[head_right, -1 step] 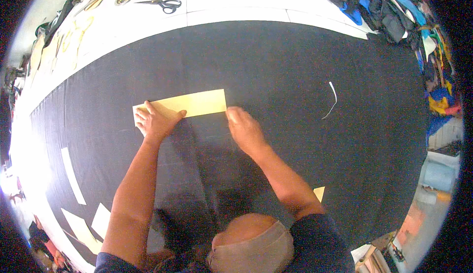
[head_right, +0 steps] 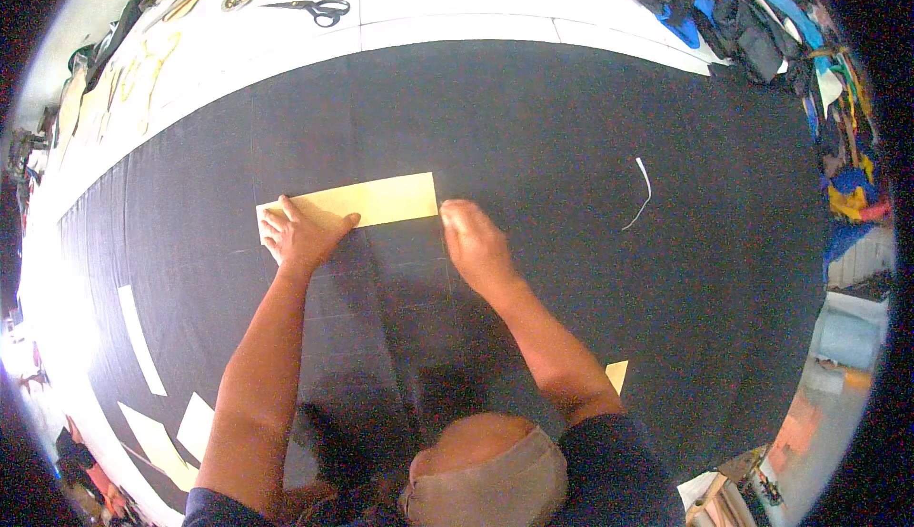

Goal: The person places a rectangular paper template on a large black fabric laid on the floor. Using a pencil, they trace the outline of the template onto the fabric. They repeat this process with a second template and then use a long metal ruler to draw a straight line across the fabric.

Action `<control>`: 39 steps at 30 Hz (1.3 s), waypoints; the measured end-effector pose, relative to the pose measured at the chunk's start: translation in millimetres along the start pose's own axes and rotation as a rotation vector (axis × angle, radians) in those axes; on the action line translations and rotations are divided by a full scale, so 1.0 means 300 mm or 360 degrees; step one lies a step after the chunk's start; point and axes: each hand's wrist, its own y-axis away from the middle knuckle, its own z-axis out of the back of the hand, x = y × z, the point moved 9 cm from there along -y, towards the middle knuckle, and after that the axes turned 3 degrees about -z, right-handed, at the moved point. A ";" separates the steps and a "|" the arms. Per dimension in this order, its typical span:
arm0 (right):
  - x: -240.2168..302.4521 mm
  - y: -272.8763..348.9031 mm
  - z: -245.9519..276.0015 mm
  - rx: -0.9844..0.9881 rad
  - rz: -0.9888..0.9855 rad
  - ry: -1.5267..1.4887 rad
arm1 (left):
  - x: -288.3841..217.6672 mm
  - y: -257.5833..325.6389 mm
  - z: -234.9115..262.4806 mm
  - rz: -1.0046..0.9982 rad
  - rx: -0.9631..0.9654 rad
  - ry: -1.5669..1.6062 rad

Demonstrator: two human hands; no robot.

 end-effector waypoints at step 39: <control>-0.204 -0.328 -0.098 -0.0293 0.0051 0.0205 | -0.092 -0.139 0.013 -0.0344 -0.0698 0.0340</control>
